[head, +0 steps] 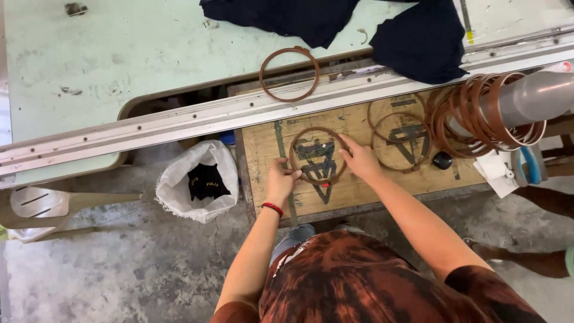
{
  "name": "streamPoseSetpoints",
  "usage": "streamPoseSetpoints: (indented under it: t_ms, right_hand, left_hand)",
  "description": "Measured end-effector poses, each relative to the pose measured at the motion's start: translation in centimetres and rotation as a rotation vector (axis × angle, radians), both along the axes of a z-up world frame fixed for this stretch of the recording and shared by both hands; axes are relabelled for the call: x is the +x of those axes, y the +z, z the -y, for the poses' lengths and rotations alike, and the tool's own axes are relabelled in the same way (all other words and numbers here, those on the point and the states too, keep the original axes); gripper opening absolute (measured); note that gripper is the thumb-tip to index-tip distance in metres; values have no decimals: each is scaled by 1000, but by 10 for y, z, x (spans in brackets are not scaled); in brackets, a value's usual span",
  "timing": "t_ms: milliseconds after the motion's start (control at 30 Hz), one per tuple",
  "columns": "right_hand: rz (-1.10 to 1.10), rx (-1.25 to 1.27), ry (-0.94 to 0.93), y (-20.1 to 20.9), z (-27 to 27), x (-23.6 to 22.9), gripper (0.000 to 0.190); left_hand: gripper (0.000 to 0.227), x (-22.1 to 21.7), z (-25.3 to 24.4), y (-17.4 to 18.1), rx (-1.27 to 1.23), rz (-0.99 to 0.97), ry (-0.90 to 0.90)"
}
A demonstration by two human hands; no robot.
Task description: Preparing fabric pieces in hoops and loading them into an industrial embroidery machine for processing.
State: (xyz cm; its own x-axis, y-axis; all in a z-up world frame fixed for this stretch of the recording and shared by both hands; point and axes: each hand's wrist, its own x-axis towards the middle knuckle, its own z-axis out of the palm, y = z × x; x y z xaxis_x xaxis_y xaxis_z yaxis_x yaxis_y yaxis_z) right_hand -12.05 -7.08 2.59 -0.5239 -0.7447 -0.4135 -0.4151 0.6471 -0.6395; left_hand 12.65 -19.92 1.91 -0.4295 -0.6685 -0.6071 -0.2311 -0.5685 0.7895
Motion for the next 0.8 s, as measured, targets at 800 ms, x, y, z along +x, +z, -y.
streamPoseSetpoints:
  t_ms: [800]
  right_hand:
    - [-289,472,509,43,37,8,78]
  left_hand:
    - [94,-21,5,63,-642,608,-524]
